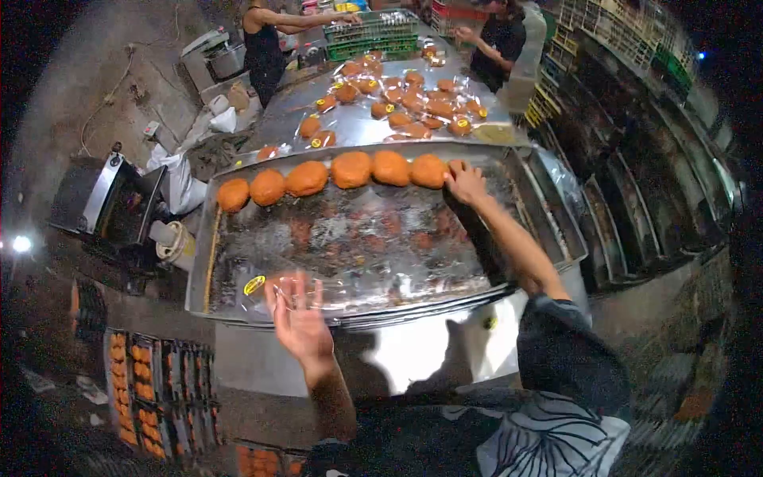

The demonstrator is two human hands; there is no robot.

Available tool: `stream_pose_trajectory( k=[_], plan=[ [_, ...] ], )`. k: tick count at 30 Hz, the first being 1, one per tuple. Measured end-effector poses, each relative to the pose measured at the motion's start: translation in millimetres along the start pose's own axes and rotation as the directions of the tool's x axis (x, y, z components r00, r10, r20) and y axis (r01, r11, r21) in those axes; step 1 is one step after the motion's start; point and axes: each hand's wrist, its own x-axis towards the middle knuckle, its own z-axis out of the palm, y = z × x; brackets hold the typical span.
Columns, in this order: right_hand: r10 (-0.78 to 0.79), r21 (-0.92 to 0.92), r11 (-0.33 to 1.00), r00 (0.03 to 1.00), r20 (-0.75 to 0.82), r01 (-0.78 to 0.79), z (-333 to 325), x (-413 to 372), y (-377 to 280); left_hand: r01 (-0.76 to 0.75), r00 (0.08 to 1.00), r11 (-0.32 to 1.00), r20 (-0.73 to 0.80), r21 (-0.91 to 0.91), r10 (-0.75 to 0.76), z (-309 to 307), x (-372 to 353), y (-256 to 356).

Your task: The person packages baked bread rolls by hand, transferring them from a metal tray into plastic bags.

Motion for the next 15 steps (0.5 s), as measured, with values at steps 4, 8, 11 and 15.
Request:
stream_pose_trajectory(
  k=[4,8,11,15],
  plan=[
    [-0.306,0.039,0.952,0.95,0.058,0.304,-7,-93,-9,-0.01,0.995,0.999,-0.095,-0.042,0.006,0,27,9],
    [-0.277,0.468,0.805,0.929,-0.247,0.364,-56,-170,-45,-0.059,0.994,0.981,-0.105,-0.187,0.04,10,41,-8],
    [-0.556,0.181,0.664,0.641,-0.529,0.725,-80,-229,-85,0.032,0.985,0.982,0.172,-0.185,0.001,33,4,-51],
    [-0.353,0.414,0.654,0.739,-0.574,0.633,-90,-244,-71,0.051,0.933,0.997,0.353,0.052,-0.067,70,-49,-85]
  ],
)
